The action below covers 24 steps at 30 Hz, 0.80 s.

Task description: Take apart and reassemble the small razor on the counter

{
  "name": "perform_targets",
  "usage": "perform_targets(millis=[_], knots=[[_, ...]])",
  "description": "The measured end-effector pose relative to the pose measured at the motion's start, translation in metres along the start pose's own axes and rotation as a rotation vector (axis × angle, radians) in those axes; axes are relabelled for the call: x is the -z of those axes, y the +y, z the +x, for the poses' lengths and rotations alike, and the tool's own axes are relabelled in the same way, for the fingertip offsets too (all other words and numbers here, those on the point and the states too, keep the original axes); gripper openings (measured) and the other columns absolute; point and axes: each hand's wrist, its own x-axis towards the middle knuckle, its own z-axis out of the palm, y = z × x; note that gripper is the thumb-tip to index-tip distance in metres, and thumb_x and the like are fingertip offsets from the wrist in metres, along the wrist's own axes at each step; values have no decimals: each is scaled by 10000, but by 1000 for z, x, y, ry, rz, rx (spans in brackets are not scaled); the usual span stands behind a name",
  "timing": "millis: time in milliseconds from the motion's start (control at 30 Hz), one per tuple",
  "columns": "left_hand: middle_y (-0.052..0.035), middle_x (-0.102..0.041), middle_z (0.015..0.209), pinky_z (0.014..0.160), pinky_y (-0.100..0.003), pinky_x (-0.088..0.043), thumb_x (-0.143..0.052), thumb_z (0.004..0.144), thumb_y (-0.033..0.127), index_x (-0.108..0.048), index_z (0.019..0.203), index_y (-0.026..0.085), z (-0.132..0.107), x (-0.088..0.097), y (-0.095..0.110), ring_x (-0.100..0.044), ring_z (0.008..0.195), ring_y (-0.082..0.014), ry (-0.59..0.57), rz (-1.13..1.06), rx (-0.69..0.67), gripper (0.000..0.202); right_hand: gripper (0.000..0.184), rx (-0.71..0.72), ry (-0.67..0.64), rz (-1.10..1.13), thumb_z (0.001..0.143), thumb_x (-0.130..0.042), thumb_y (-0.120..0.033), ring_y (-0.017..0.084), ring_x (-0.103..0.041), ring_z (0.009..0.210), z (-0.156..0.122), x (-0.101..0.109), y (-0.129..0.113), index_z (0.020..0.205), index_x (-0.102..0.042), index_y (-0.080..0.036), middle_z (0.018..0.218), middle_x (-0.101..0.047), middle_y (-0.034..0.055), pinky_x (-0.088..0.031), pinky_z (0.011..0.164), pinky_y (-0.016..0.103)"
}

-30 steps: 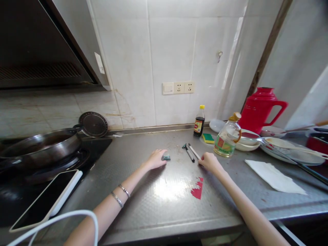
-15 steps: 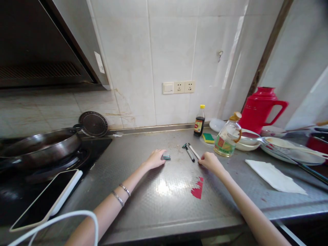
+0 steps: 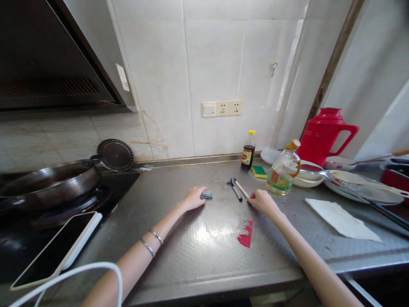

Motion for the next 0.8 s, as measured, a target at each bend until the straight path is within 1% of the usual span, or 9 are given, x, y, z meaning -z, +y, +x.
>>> perform_targets(millis=[200,367,600,700,800], knots=[[-74,-616,1088,891,-361,-407,-580,694,256,-535,1160,211,1,-1,-1,-549,1017,-246,5,2,-14,470,160,-7,7,-3,711,-560,-258,212,-631,709,2,-5,1,712,-664,-137,742,-672,126,-371,571,248],[-73,-619,1083,890,-360,-407,-578,702,263,-535,1161,209,1,-2,-2,-547,1018,-246,-2,7,-4,464,155,3,7,6,714,-563,-278,209,-628,702,1,-4,1,693,-645,-148,736,-672,113,-366,572,246],[-71,-628,1028,866,-341,-420,-597,689,258,-553,1128,203,1,-2,-2,-561,986,-237,17,-29,-5,445,165,-9,-3,20,703,-560,-276,207,-625,701,-1,-2,-2,712,-662,-147,739,-671,119,-360,570,245],[-77,-622,1035,859,-335,-425,-606,680,252,-535,1135,183,0,-4,-2,-564,969,-228,41,-74,-4,466,194,-5,3,23,702,-570,-310,222,-628,727,-3,0,-4,720,-667,-143,751,-676,129,-361,581,250],[-98,-608,1059,857,-334,-426,-624,666,255,-507,1150,150,-1,-6,-2,-566,960,-224,87,-134,-9,509,255,-2,5,39,735,-550,-367,226,-629,734,-4,4,-6,729,-666,-140,760,-677,137,-365,591,253]])
